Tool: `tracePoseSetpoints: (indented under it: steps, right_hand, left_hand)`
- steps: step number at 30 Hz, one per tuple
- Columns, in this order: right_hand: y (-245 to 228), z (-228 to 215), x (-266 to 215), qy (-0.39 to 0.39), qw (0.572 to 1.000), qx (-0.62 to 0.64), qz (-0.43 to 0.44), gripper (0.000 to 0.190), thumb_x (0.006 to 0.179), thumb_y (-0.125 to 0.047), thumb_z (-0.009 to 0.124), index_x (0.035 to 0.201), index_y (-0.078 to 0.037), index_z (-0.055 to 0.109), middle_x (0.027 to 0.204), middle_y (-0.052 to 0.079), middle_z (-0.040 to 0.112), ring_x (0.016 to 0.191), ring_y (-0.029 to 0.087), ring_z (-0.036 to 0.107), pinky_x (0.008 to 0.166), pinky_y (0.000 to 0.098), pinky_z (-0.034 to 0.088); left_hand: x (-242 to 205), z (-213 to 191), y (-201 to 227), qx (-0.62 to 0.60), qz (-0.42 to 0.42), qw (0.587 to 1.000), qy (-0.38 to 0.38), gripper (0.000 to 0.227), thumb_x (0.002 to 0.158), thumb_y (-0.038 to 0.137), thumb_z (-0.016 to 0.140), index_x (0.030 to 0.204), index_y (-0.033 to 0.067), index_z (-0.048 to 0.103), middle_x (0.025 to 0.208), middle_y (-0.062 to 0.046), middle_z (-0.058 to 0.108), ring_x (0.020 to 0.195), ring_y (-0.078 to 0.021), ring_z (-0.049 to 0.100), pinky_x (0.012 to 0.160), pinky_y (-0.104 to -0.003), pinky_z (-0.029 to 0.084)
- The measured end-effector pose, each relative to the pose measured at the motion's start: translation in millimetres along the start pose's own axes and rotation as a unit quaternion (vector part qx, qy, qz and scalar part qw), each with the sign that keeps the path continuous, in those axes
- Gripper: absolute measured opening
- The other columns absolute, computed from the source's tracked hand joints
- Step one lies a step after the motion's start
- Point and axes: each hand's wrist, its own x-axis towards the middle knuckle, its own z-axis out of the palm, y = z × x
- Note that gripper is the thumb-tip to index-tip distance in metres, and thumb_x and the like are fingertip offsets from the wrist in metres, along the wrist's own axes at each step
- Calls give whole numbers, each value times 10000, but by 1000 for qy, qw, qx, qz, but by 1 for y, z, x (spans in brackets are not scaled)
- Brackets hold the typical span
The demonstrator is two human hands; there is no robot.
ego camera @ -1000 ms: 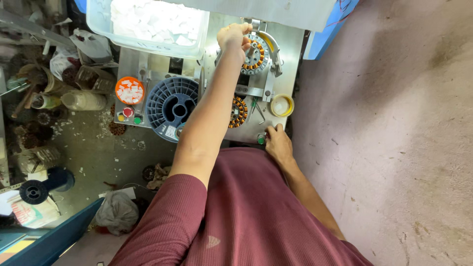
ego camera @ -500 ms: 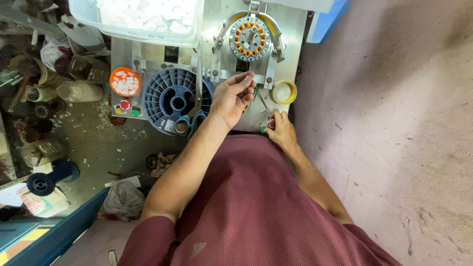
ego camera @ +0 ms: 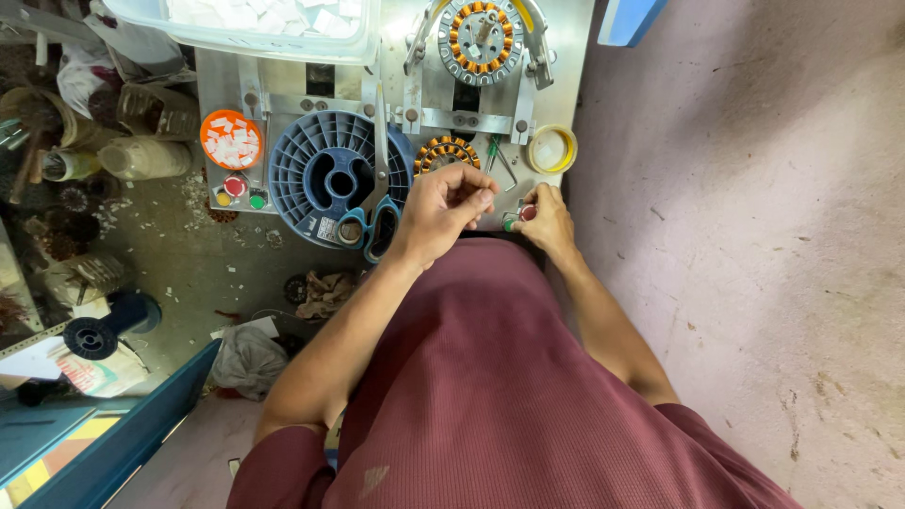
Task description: The person places a stator core into a winding machine, then uses a screwdriver to tighten a clamp. They remove the stator, insert a small metal piece into its center, and place it back into the machine to continue the process.
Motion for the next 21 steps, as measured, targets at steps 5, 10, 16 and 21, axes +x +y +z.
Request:
tracePoseSetpoints:
  steps: [5, 10, 16, 21]
  right_hand:
    - [10, -2, -2, 85, 995, 33, -46, 435, 708, -229, 926, 972, -38, 637, 899, 137, 632, 775, 244, 628, 702, 376, 529]
    - [15, 0, 3, 30, 997, 77, 13, 254, 821, -194, 841, 823, -41, 639, 639, 63, 662, 546, 159, 623, 571, 341, 505]
    - [23, -1, 13, -6, 996, 89, 25, 238, 817, -172, 840, 821, -40, 642, 637, 68, 685, 546, 146, 644, 546, 333, 505]
    - [25, 1, 17, -19, 995, 96, 17, 250, 809, -174, 840, 821, -32, 635, 655, 69, 702, 571, 140, 676, 557, 321, 523]
  left_hand:
    - [-4, -9, 1, 41, 12, 999, 1, 92, 994, 92, 684, 1017, 7, 708, 842, -15, 702, 686, -33, 612, 615, -198, 526]
    - [-4, -10, 19, 99, 19, 995, -3, 73, 970, 78, 689, 994, 14, 715, 820, -15, 713, 675, -29, 614, 610, -201, 512]
    - [-29, 2, 54, 221, 118, 962, -108, 70, 910, 33, 694, 968, 39, 734, 876, -29, 741, 751, -86, 691, 663, -235, 528]
    - [-34, 18, 56, 218, 122, 964, -92, 62, 919, 50, 701, 974, 41, 729, 893, -41, 748, 779, -108, 701, 656, -243, 515]
